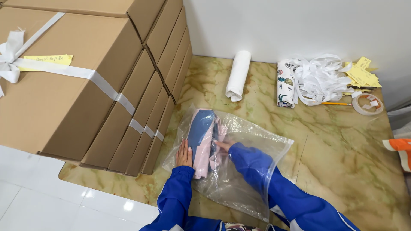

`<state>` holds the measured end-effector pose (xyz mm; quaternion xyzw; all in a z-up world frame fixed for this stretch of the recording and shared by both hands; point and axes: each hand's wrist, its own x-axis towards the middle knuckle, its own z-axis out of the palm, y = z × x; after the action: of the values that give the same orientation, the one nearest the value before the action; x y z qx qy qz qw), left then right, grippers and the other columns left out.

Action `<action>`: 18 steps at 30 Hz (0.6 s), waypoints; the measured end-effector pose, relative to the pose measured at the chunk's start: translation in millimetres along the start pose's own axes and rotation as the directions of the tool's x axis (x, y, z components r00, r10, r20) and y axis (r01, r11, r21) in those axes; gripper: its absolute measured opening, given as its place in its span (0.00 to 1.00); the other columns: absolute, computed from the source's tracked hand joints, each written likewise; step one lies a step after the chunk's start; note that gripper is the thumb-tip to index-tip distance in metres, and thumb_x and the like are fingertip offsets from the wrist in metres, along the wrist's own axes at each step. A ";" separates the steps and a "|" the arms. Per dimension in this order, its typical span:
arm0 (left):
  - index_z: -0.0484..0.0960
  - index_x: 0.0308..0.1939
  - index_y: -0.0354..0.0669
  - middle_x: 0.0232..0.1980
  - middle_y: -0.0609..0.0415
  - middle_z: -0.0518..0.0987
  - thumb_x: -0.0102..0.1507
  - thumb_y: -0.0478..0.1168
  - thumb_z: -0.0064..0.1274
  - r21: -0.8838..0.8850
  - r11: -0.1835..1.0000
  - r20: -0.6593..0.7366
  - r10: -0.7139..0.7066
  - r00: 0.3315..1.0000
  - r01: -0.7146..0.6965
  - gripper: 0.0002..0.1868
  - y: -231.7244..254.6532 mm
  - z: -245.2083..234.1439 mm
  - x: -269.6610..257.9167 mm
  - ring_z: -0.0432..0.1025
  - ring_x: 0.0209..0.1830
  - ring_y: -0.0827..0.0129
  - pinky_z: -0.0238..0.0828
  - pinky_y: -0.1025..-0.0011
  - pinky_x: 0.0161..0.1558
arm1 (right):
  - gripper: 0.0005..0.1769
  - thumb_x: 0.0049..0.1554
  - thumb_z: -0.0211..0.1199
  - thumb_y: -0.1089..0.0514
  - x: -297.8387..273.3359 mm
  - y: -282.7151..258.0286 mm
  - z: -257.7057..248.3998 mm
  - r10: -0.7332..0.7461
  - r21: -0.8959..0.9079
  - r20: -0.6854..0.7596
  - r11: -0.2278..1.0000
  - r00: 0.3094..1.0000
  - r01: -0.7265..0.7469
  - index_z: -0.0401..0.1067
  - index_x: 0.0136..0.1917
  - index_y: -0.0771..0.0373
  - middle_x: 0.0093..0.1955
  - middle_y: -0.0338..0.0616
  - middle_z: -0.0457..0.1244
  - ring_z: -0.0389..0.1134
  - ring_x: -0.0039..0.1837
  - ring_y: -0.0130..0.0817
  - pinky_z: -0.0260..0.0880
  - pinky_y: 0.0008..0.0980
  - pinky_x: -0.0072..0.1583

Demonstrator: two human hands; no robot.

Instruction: Packing clothes into cardboard boxes and preparing them for shipment

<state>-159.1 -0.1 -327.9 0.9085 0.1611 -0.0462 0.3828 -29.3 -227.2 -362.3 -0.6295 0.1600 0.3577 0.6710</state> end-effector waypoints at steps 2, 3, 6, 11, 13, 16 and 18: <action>0.38 0.82 0.69 0.85 0.62 0.38 0.74 0.61 0.12 -0.004 1.000 -0.024 0.003 1.000 -0.003 0.31 -3.6 3.2 2.6 0.37 0.84 0.62 0.30 0.50 0.79 | 0.42 0.43 0.82 0.39 0.8 1.8 0.4 -0.073 -0.213 -0.027 0.975 0.997 0.066 0.75 0.62 0.66 0.55 0.60 0.70 0.74 0.55 0.51 0.77 0.48 0.55; 0.38 0.82 0.69 0.85 0.62 0.38 0.74 0.61 0.12 -0.004 1.000 -0.026 -0.002 1.000 0.002 0.31 -6.8 4.1 6.7 0.37 0.84 0.62 0.30 0.50 0.79 | 0.42 0.43 0.82 0.39 9.8 6.8 8.2 -0.070 -0.215 -0.023 0.975 0.997 0.064 0.75 0.62 0.66 0.55 0.60 0.70 0.74 0.55 0.51 0.77 0.48 0.55; 0.40 0.82 0.67 0.85 0.60 0.41 0.71 0.67 0.05 -0.131 0.990 0.025 -0.059 0.998 0.062 0.36 -18.2 5.6 16.8 0.35 0.84 0.63 0.25 0.54 0.79 | 0.29 0.36 0.88 0.47 27.0 25.8 25.7 -0.385 -0.250 0.016 0.892 0.923 0.376 0.82 0.47 0.61 0.47 0.49 0.73 0.75 0.51 0.42 0.77 0.38 0.53; 0.48 0.80 0.64 0.84 0.65 0.48 0.65 0.68 0.10 -0.284 0.942 -0.003 -0.187 0.982 0.179 0.40 -13.8 8.5 27.4 0.41 0.83 0.74 0.26 0.64 0.78 | 0.06 0.52 0.66 0.63 -256.9 -119.2 20.7 -0.622 -0.271 0.343 0.652 0.704 0.708 0.72 0.33 0.60 0.33 0.39 0.60 0.64 0.38 0.29 0.68 0.28 0.44; 0.43 0.81 0.65 0.84 0.65 0.41 0.69 0.65 0.07 -0.208 0.961 0.046 -0.175 0.983 0.181 0.36 -28.7 18.3 40.5 0.34 0.84 0.72 0.22 0.59 0.79 | 0.04 0.54 0.63 0.63 -172.0 -89.4 30.5 -0.648 -0.115 0.415 0.660 0.639 0.743 0.72 0.36 0.62 0.36 0.39 0.61 0.63 0.41 0.28 0.67 0.26 0.47; 0.36 0.82 0.66 0.85 0.68 0.32 0.74 0.62 0.04 -0.125 0.971 0.100 -0.190 0.977 0.202 0.32 -35.7 28.4 48.9 0.27 0.84 0.71 0.17 0.54 0.79 | 0.06 0.60 0.55 0.64 -52.6 -31.2 77.8 -0.747 0.355 0.545 0.617 0.381 0.702 0.71 0.47 0.69 0.43 0.37 0.62 0.62 0.52 0.25 0.63 0.18 0.55; 0.35 0.82 0.67 0.85 0.70 0.30 0.74 0.61 0.04 -0.114 0.968 0.101 -0.212 0.972 0.223 0.31 -33.4 27.8 51.1 0.25 0.84 0.72 0.16 0.55 0.79 | 0.11 0.63 0.50 0.65 68.7 27.4 87.8 -0.820 0.631 0.542 0.541 0.183 0.556 0.71 0.54 0.74 0.47 0.36 0.62 0.62 0.59 0.22 0.60 0.13 0.61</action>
<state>-120.8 15.1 -380.8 0.8568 0.2455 -0.1178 0.4378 -21.1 -125.1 -414.2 -0.2890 -0.4139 0.2224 0.8341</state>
